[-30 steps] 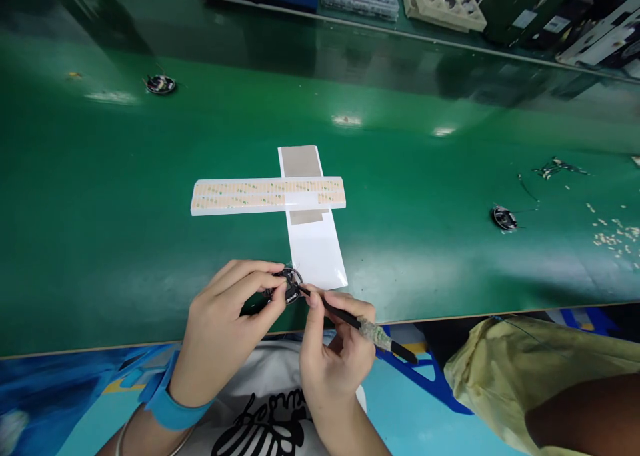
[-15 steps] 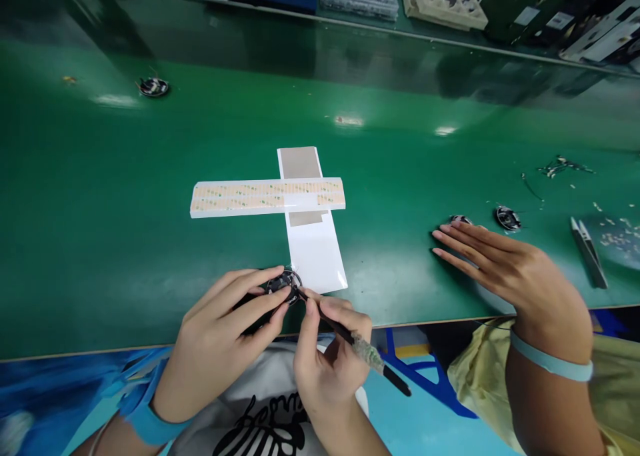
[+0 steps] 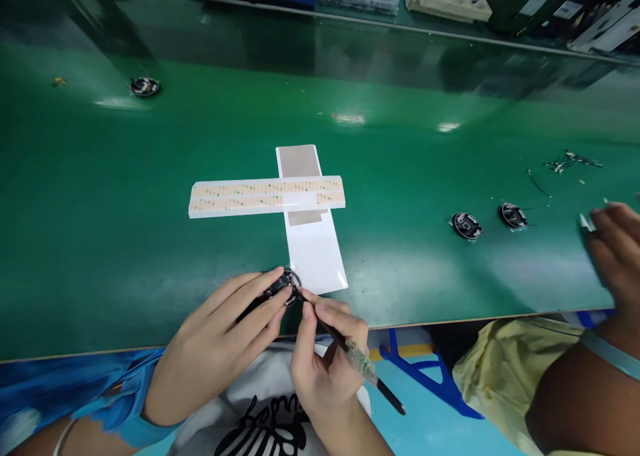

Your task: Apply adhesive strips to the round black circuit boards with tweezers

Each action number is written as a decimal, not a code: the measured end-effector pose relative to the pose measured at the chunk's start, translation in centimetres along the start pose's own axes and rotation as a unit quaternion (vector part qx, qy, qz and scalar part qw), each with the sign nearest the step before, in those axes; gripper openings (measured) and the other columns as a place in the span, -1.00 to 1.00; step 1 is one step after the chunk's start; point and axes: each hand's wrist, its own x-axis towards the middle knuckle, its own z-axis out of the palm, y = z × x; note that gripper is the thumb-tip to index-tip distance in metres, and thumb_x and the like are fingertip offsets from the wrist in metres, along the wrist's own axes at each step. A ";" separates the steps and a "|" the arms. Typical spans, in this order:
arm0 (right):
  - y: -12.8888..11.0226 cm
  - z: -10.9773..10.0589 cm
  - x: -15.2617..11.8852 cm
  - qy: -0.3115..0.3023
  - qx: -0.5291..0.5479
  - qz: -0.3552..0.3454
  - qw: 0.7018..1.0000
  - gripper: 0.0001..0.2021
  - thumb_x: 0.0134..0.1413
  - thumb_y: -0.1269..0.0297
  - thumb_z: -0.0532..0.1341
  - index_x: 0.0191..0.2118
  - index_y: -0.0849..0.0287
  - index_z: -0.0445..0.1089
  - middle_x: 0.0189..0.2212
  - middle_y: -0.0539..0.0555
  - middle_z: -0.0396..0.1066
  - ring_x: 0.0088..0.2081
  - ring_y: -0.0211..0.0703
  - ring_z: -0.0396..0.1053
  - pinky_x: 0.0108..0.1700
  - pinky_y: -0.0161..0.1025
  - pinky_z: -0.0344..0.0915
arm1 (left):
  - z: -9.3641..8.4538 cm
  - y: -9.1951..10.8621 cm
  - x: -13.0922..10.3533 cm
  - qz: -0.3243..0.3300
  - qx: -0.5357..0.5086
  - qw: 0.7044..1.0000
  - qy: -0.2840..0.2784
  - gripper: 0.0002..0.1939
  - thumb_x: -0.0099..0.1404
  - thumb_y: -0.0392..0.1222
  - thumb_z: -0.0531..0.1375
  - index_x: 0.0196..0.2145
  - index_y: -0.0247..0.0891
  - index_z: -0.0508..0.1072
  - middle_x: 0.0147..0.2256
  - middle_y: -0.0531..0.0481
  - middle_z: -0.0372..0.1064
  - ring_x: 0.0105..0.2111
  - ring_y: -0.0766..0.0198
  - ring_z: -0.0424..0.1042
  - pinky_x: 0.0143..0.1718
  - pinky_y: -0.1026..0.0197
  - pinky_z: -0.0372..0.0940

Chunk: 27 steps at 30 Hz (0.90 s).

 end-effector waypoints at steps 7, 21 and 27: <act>-0.1 -0.2 0.4 0.019 0.024 -0.008 0.999 -0.58 -0.03 0.78 0.19 -0.11 0.19 0.27 -0.24 0.08 0.47 -0.18 -0.07 0.56 -0.24 -0.10 0.62 | 0.1 0.0 -0.3 0.016 0.012 1.000 -0.002 -0.76 0.37 -0.35 0.13 -0.08 -0.41 0.53 -0.01 -0.26 0.48 -0.06 -0.06 0.51 -0.09 -0.02 0.54; -0.3 0.9 0.5 0.048 -0.006 -0.004 0.999 -0.61 0.00 0.76 0.20 -0.12 0.18 0.26 -0.25 0.06 0.48 -0.20 -0.12 0.57 -0.27 -0.16 0.63 | 0.4 -0.4 0.5 0.012 -0.015 1.000 0.012 -0.80 0.37 -0.34 0.15 -0.13 -0.40 0.55 -0.09 -0.21 0.53 -0.14 0.01 0.54 -0.15 0.01 0.55; -0.2 1.0 0.5 0.062 0.010 -0.015 0.998 -0.59 0.01 0.78 0.16 -0.11 0.16 0.22 -0.25 0.04 0.44 -0.23 -0.16 0.56 -0.30 -0.20 0.64 | 0.4 -0.4 0.4 0.048 0.025 0.999 -0.001 -0.77 0.35 -0.35 0.15 -0.09 -0.41 0.53 -0.10 -0.23 0.53 -0.16 -0.03 0.53 -0.16 -0.02 0.54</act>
